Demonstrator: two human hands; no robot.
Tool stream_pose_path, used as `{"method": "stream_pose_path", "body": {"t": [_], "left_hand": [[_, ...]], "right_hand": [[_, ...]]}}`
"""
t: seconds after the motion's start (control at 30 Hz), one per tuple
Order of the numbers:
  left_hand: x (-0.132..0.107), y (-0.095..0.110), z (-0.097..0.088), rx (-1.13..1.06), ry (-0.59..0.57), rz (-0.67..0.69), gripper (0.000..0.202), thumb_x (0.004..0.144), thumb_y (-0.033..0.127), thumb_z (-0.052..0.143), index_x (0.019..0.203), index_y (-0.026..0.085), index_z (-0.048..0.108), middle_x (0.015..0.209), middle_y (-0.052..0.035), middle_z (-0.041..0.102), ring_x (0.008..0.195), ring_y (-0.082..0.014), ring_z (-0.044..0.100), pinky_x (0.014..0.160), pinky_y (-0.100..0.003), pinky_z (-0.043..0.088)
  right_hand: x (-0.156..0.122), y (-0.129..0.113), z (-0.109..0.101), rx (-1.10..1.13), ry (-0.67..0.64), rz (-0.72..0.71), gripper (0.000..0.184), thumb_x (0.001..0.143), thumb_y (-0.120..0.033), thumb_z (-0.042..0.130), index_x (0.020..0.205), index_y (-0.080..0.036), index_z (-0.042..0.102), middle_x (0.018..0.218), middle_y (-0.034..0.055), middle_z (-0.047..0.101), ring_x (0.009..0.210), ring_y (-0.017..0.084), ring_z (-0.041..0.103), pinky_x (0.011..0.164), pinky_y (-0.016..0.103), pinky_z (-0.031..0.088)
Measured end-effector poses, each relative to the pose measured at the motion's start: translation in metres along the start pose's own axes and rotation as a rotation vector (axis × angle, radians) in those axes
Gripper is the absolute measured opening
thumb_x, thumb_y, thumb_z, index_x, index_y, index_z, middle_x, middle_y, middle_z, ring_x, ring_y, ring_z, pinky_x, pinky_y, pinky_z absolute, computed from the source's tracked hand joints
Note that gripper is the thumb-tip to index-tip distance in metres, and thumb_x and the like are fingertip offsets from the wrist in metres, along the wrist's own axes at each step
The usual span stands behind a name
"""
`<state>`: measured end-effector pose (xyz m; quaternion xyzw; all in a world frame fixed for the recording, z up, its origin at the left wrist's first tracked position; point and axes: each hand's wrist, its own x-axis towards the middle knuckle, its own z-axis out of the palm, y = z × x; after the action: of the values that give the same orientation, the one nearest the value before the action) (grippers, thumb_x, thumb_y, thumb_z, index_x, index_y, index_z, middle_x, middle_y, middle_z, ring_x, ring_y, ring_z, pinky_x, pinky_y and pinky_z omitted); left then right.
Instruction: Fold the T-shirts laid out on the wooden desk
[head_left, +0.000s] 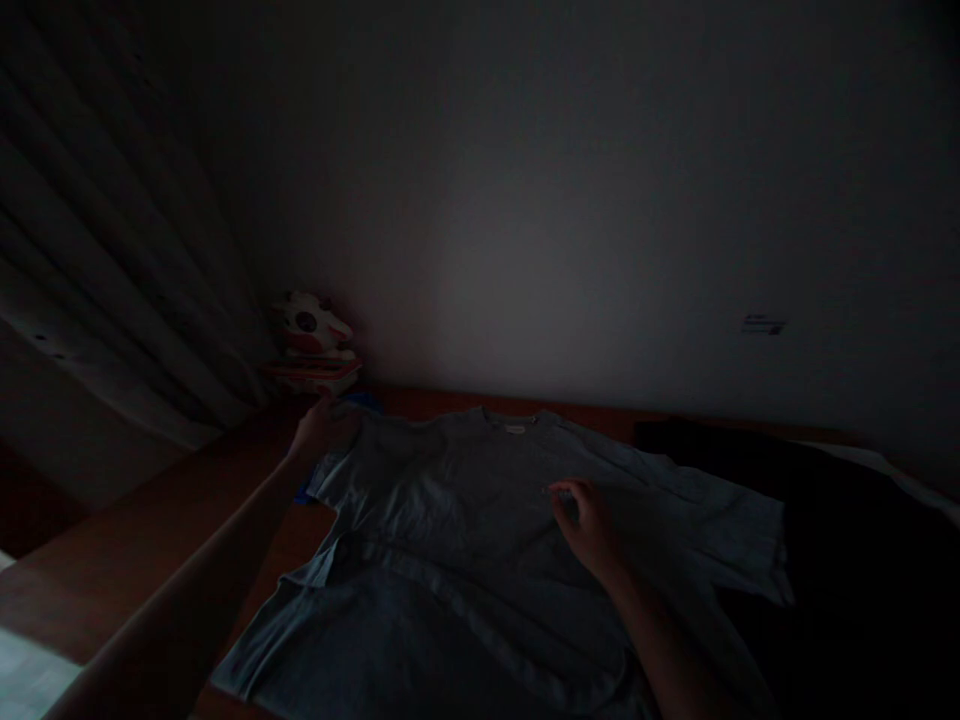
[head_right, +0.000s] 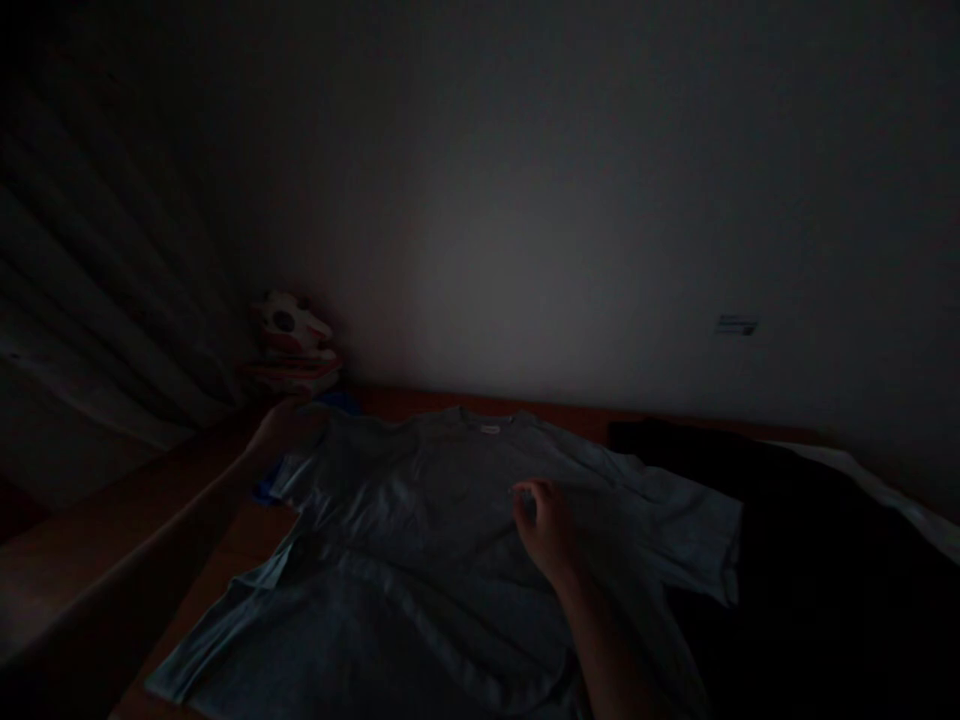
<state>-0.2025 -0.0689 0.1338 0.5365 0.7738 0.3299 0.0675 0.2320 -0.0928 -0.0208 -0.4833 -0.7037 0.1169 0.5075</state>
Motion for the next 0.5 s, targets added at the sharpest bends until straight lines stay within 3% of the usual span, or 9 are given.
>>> {"method": "stream_pose_path", "body": {"t": [0.1,0.17,0.23,0.33,0.4,0.5], "left_hand": [[-0.037,0.040,0.008,-0.163,-0.178,0.099,0.053,0.088,0.056,0.063,0.126,0.019,0.061,0.101,-0.0062,0.075,0.090,-0.0231,0.071,0.073,-0.030,0.056],[-0.064,0.061,0.013,-0.461,-0.441,0.246,0.060,0.089,0.061,0.059,0.134,0.022,0.055,0.115,-0.0077,0.074,0.096,-0.0230,0.071,0.079,-0.033,0.057],[-0.083,0.073,0.022,-0.588,-0.495,0.308,0.062,0.086,0.064,0.061,0.131,0.022,0.057,0.121,-0.0091,0.072,0.103,-0.0247,0.069,0.086,-0.036,0.057],[-0.087,0.066,0.047,-0.415,-0.417,0.305,0.048,0.086,0.060,0.059,0.111,0.019,0.066,0.108,-0.0099,0.075,0.098,-0.0252,0.069,0.086,-0.037,0.056],[-0.083,0.049,0.069,-0.214,-0.356,0.317,0.036,0.088,0.051,0.055,0.099,0.020,0.069,0.100,-0.0094,0.075,0.090,-0.0244,0.070,0.084,-0.036,0.055],[-0.084,0.019,0.099,-0.018,-0.278,0.392,0.026,0.091,0.041,0.051,0.094,0.023,0.069,0.100,-0.0083,0.074,0.093,-0.0245,0.069,0.087,-0.036,0.054]], "right_hand": [[0.000,-0.001,0.000,-0.003,-0.014,0.015,0.017,0.089,-0.033,0.053,0.095,-0.025,0.067,0.096,0.0083,0.070,0.096,0.025,0.067,0.089,0.044,0.053],[-0.001,-0.003,0.000,-0.008,-0.023,0.018,0.017,0.089,-0.033,0.053,0.095,-0.025,0.067,0.097,0.0081,0.070,0.096,0.025,0.067,0.090,0.044,0.053],[-0.001,-0.006,-0.001,-0.017,-0.036,0.007,0.017,0.089,-0.033,0.054,0.097,-0.025,0.066,0.098,0.0078,0.070,0.097,0.025,0.067,0.091,0.044,0.053],[-0.003,-0.013,-0.001,-0.043,-0.077,-0.024,0.016,0.090,-0.032,0.055,0.099,-0.026,0.066,0.101,0.0074,0.071,0.100,0.024,0.066,0.093,0.043,0.052],[-0.003,-0.017,-0.001,-0.060,-0.107,-0.037,0.016,0.091,-0.032,0.055,0.100,-0.026,0.067,0.102,0.0074,0.071,0.100,0.024,0.066,0.093,0.043,0.051],[-0.003,-0.024,-0.001,-0.070,-0.156,-0.052,0.016,0.091,-0.031,0.055,0.101,-0.025,0.067,0.103,0.0077,0.071,0.100,0.024,0.065,0.093,0.042,0.051]]}}
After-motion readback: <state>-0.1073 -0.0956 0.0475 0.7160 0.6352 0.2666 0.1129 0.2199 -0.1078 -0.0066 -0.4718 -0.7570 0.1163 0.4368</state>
